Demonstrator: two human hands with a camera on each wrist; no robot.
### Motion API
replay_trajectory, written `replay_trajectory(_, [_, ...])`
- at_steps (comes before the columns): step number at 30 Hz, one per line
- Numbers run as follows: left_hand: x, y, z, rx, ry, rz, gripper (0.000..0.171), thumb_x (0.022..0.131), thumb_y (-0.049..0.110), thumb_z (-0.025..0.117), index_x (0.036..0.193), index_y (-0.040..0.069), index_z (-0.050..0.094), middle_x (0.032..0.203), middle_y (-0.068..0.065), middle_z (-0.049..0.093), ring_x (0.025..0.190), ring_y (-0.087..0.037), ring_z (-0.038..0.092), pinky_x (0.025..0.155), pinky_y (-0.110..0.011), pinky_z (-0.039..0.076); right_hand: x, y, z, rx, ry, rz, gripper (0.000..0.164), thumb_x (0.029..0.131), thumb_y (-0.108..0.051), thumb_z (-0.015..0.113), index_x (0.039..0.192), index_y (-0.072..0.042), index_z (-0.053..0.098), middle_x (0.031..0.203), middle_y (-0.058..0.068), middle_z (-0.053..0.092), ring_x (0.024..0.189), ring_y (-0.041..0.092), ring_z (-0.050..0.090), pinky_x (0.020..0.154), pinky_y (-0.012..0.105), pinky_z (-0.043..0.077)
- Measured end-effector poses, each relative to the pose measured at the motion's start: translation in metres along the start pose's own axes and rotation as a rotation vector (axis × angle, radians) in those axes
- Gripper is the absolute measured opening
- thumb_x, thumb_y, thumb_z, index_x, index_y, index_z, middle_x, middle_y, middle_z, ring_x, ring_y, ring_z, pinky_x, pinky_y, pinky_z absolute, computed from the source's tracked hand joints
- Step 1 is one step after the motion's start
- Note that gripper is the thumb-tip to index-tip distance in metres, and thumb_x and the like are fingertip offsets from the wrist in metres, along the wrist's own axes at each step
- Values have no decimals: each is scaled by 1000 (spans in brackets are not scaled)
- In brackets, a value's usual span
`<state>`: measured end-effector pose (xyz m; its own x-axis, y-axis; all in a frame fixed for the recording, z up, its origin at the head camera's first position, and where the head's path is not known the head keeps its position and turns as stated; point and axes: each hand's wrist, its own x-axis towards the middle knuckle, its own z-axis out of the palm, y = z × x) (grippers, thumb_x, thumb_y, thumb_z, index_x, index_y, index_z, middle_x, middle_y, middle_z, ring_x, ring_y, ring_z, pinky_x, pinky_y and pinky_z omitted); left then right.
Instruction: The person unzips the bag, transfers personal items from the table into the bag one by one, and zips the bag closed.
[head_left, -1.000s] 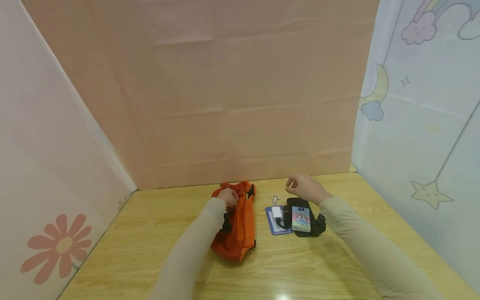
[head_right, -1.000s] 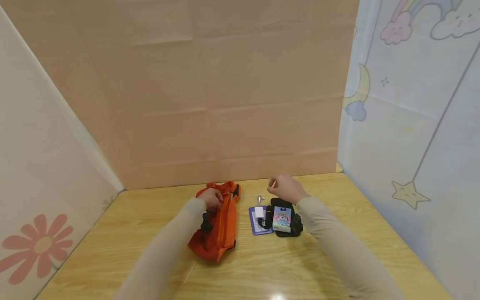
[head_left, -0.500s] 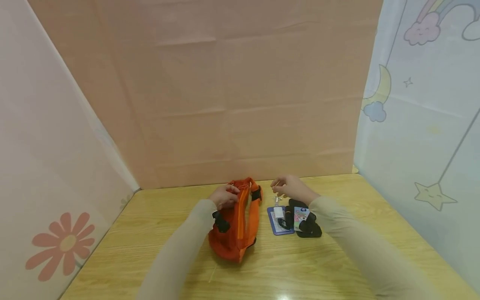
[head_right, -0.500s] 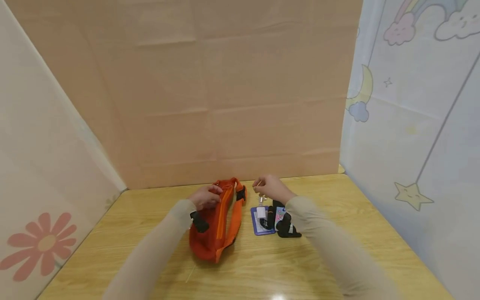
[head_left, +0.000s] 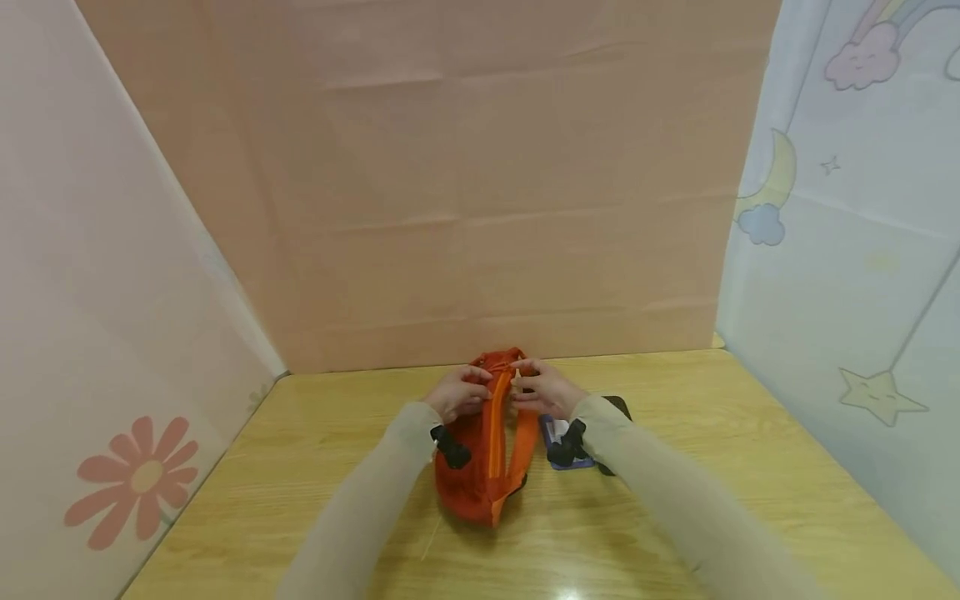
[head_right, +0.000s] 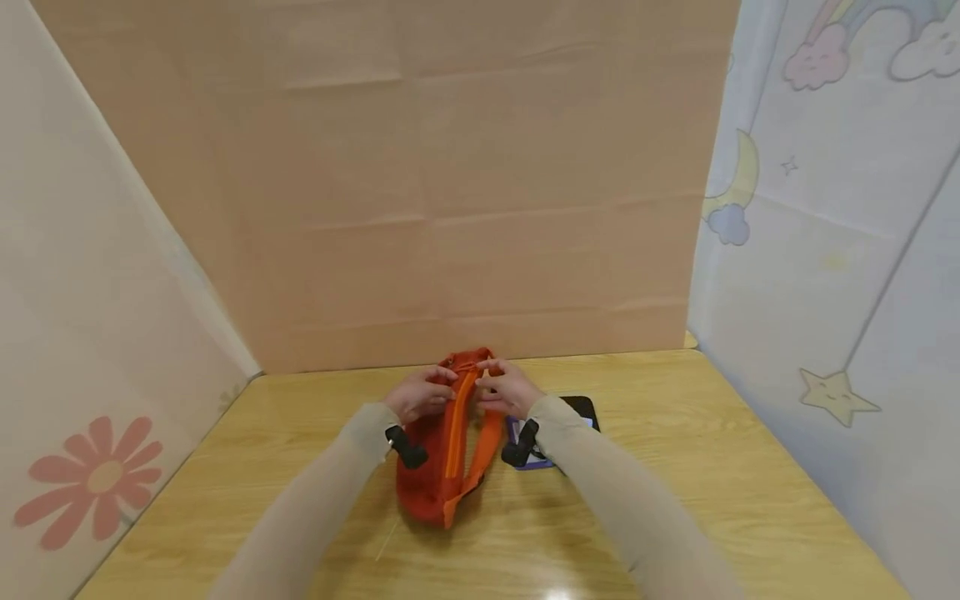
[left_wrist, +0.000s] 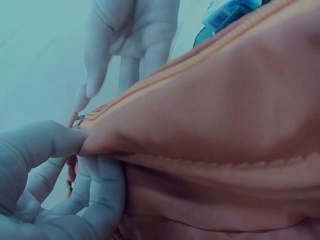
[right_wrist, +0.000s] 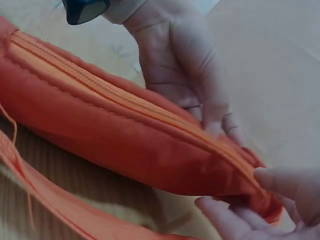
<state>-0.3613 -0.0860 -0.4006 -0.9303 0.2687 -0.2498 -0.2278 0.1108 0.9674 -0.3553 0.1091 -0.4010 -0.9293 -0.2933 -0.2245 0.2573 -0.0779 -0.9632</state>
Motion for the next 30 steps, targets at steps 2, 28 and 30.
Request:
replay_trajectory(2, [0,-1,1,-8,-11,-2,28,88,-4,63,114,5,58,90,-6,60,67,-11,58,64,-23,52,3,4,2,55,19,-5,42,100,0,47,140,-3,36,139,22,36,111,37,54,103,52,41])
replay_trajectory(28, [16,26,5,397,200,257,21,94,2,58,108,5,73,111,-14,68,94,-26,63,80,-38,52,6,18,-5,46,34,-43,27,99,4,43,125,-4,44,107,8,53,95,19,57,80,35,52])
replay_trajectory(30, [16,26,6,497,176,241,20,95,3,57,107,5,73,110,-13,68,89,-23,62,74,-33,51,5,18,-5,54,25,-53,28,99,5,43,126,-3,43,108,9,53,95,19,57,80,35,52])
